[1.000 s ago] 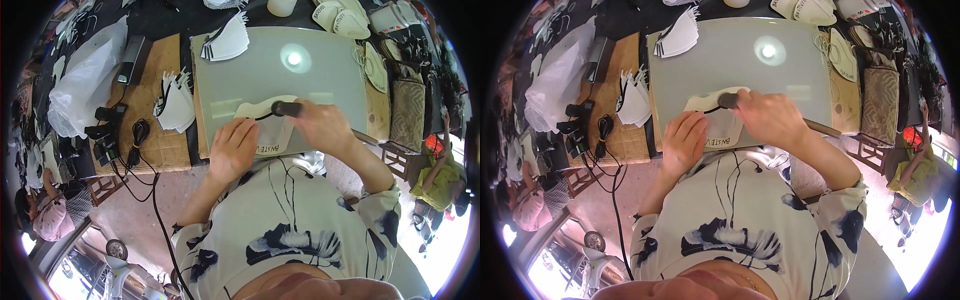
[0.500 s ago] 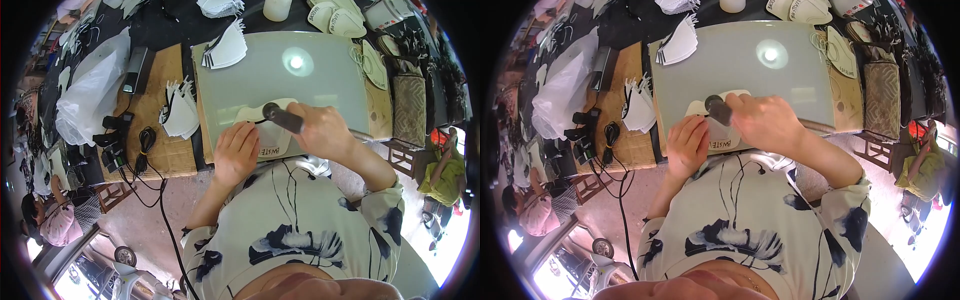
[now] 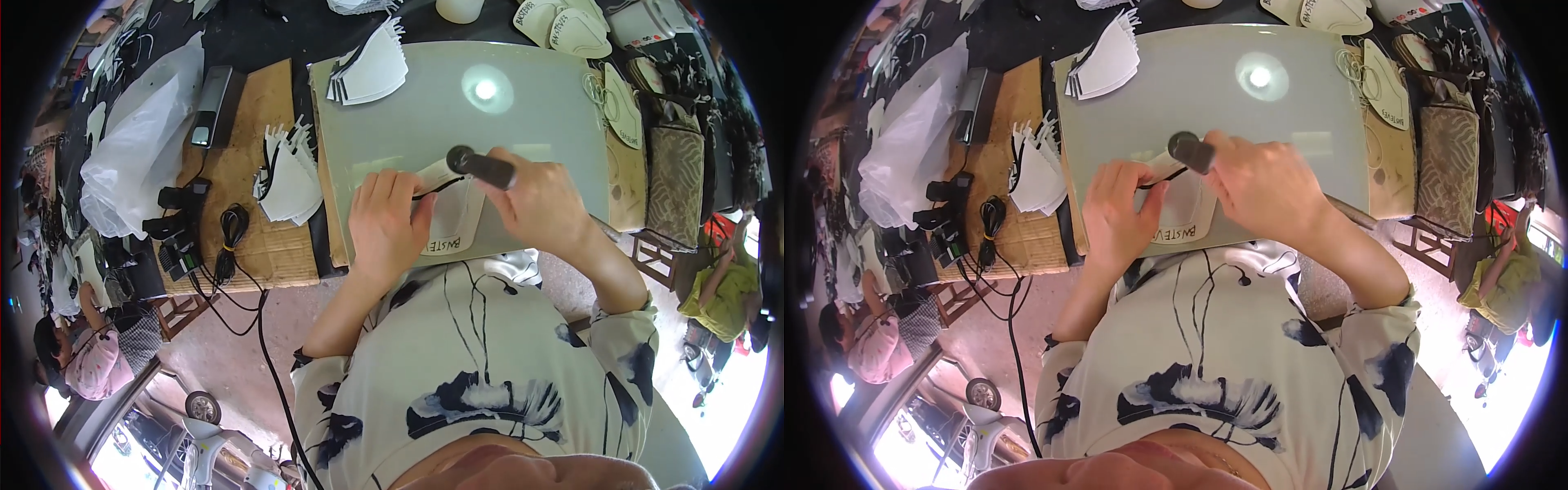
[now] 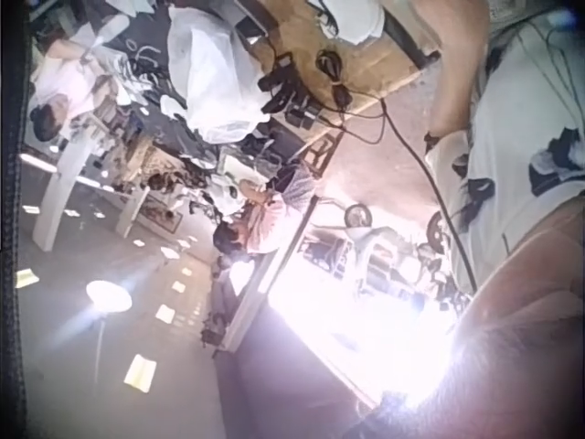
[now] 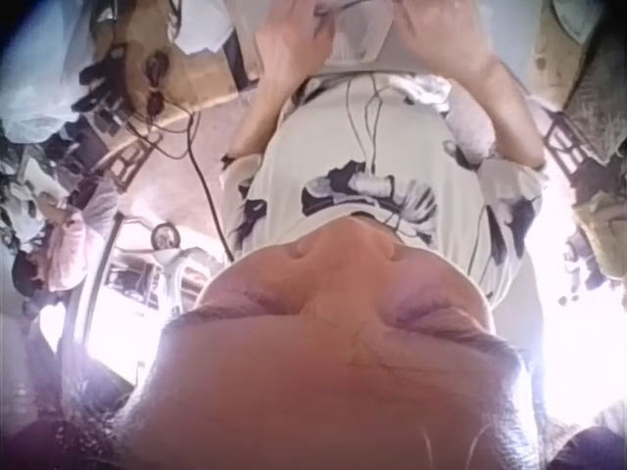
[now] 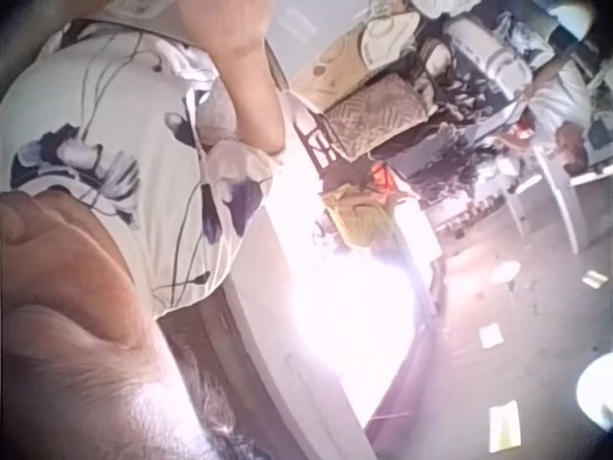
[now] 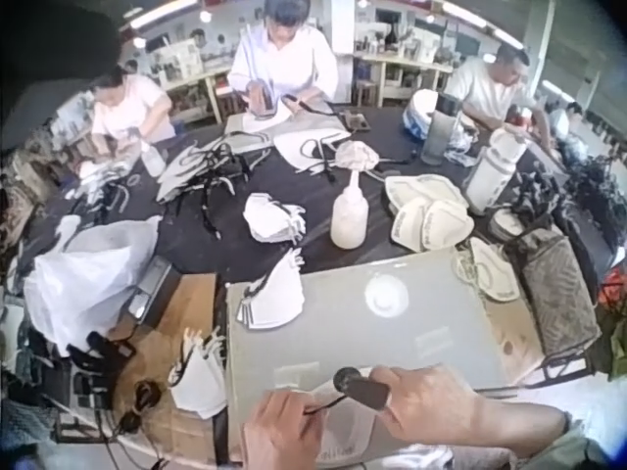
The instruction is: Punching holes or markings into leather shoe components using a hammer and a hand-held punch tool.
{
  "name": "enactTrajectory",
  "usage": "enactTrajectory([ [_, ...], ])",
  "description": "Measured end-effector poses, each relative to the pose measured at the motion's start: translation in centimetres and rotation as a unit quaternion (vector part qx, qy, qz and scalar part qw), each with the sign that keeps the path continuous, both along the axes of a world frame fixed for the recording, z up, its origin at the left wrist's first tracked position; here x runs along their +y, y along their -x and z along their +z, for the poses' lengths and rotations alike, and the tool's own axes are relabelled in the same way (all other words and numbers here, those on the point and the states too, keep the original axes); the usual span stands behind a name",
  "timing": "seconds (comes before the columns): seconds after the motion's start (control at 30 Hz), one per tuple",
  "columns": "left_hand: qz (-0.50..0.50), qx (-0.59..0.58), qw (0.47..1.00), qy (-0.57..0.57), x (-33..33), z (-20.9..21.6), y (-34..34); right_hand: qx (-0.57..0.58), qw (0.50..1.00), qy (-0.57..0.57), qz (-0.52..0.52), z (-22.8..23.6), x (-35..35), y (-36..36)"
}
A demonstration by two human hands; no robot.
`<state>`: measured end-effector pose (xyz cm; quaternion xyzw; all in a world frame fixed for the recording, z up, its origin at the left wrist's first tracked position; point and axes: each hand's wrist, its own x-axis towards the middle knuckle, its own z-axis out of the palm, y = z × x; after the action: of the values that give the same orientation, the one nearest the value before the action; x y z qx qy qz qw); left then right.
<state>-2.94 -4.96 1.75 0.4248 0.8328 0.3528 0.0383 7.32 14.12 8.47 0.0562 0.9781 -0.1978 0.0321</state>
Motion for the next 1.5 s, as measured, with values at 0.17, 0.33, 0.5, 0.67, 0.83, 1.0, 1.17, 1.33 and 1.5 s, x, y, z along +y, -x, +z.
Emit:
enactTrajectory([
  [0.17, 0.004, -0.035, 0.998, -0.045, -0.1, -1.6, 1.4, 0.121, 0.983, -0.073, -0.117, -2.0, 2.3, -0.4],
  [0.33, 0.004, -0.135, 0.987, -0.092, -1.6, 0.5, 2.0, 0.065, 0.951, -0.147, -0.263, -5.9, 5.0, -2.1],
  [0.5, -0.037, -0.044, 0.998, 0.041, -1.5, 1.8, 2.5, 0.215, 0.966, -0.062, -0.13, -3.5, 1.8, -2.9],
  [0.67, -0.076, -0.019, 0.994, 0.07, -1.3, 1.7, 2.8, 0.143, 0.987, 0.047, -0.057, -4.8, -2.3, -3.5],
  [0.83, -0.087, 0.031, 0.995, 0.046, -1.1, 1.5, 2.1, 0.158, 0.983, 0.056, -0.072, -5.5, -2.9, -3.0],
  [1.0, -0.066, -0.061, 0.995, 0.037, -0.3, 1.5, 0.7, 0.15, 0.982, 0.052, -0.1, -5.3, -3.4, -3.0],
  [1.17, -0.09, -0.046, 0.968, -0.23, -1.8, 4.6, 1.4, 0.186, 0.977, 0.047, -0.096, -5.9, -3.6, -2.8],
  [1.33, 0.272, -0.067, 0.927, -0.251, -9.1, -0.7, 7.8, 0.167, 0.979, 0.045, -0.111, -5.5, -2.7, -2.8],
  [1.5, 0.255, 0.26, 0.923, -0.122, -6.7, 0.5, 7.6, 0.168, 0.977, 0.025, -0.126, -6.0, -2.1, -1.7],
])
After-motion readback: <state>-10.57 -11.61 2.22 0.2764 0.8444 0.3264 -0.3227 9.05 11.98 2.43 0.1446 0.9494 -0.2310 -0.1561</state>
